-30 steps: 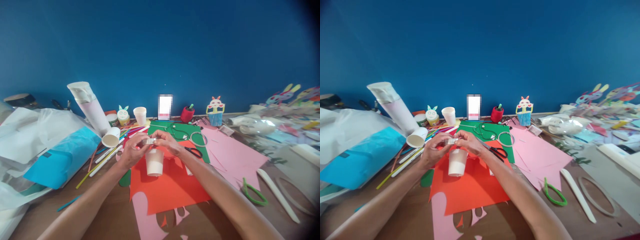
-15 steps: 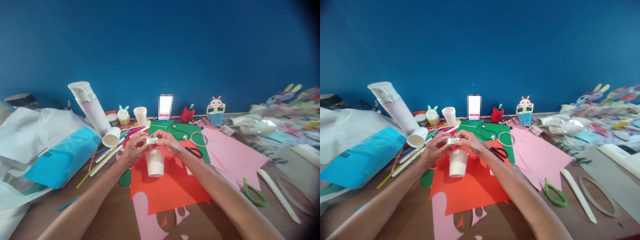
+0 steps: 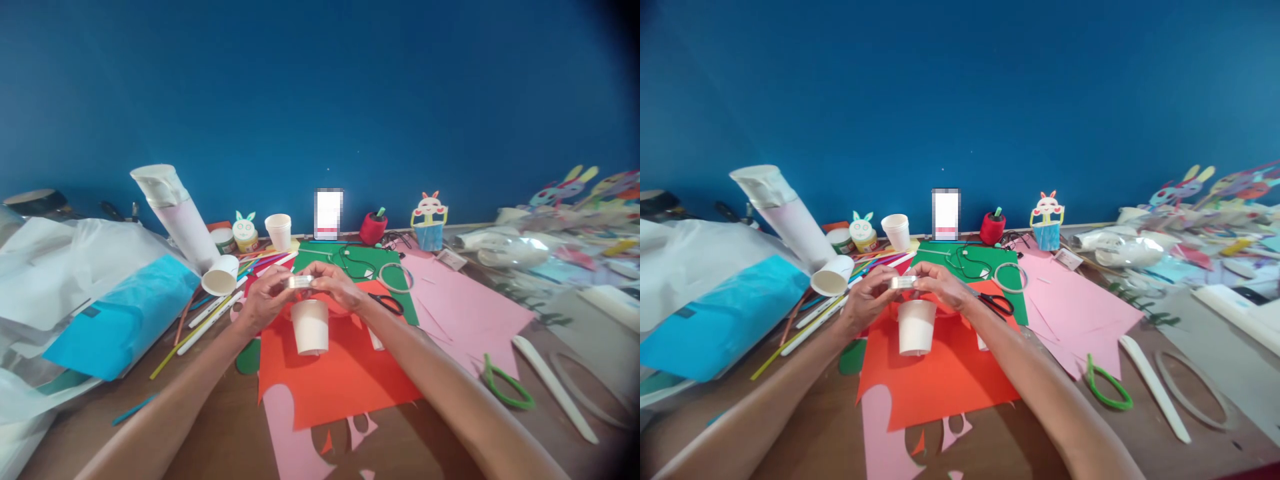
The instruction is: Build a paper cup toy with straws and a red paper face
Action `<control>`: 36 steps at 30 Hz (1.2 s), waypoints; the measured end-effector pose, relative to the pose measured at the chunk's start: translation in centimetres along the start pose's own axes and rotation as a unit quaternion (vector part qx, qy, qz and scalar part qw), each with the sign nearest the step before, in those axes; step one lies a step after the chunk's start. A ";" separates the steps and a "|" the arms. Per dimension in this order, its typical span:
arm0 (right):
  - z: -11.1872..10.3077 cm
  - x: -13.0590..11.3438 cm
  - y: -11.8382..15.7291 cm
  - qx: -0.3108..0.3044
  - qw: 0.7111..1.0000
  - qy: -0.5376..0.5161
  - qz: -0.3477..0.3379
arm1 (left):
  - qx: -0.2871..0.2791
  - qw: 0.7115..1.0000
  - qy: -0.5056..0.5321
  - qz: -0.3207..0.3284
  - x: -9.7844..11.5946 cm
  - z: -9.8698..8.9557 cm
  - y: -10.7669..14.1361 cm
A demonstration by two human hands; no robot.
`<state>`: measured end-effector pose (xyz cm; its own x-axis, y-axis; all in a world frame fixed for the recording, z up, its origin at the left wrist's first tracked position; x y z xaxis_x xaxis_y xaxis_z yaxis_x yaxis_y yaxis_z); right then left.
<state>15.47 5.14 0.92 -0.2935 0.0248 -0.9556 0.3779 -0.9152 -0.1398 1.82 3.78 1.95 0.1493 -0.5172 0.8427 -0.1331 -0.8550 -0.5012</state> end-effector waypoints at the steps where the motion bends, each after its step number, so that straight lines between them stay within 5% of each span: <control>1: -0.1 0.0 0.0 -0.003 1.000 -0.001 -0.001 | -0.002 1.000 0.013 -0.006 0.0 0.0 0.0; 31: -0.7 0.3 0.0 0.012 0.998 -0.050 0.021 | -0.004 0.996 0.084 -0.010 -0.1 -0.2 -0.1; 36: -0.2 0.1 0.1 -0.008 0.999 -0.034 0.006 | -0.011 1.000 0.022 0.006 0.1 -0.3 -0.2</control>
<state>15.67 5.16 0.74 -0.3484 -0.0136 -0.9372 0.3956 -0.9086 -0.1339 1.59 3.91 2.15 0.1037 -0.5252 0.8446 -0.1562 -0.8473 -0.5077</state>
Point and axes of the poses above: each hand's wrist, its own y-axis away from the middle knuckle, its own z-axis out of the palm, x = y × z, the point moved 5 cm from there along -y, towards the middle knuckle, and after that the axes turned 12 degrees about x, right-handed, at the moved point
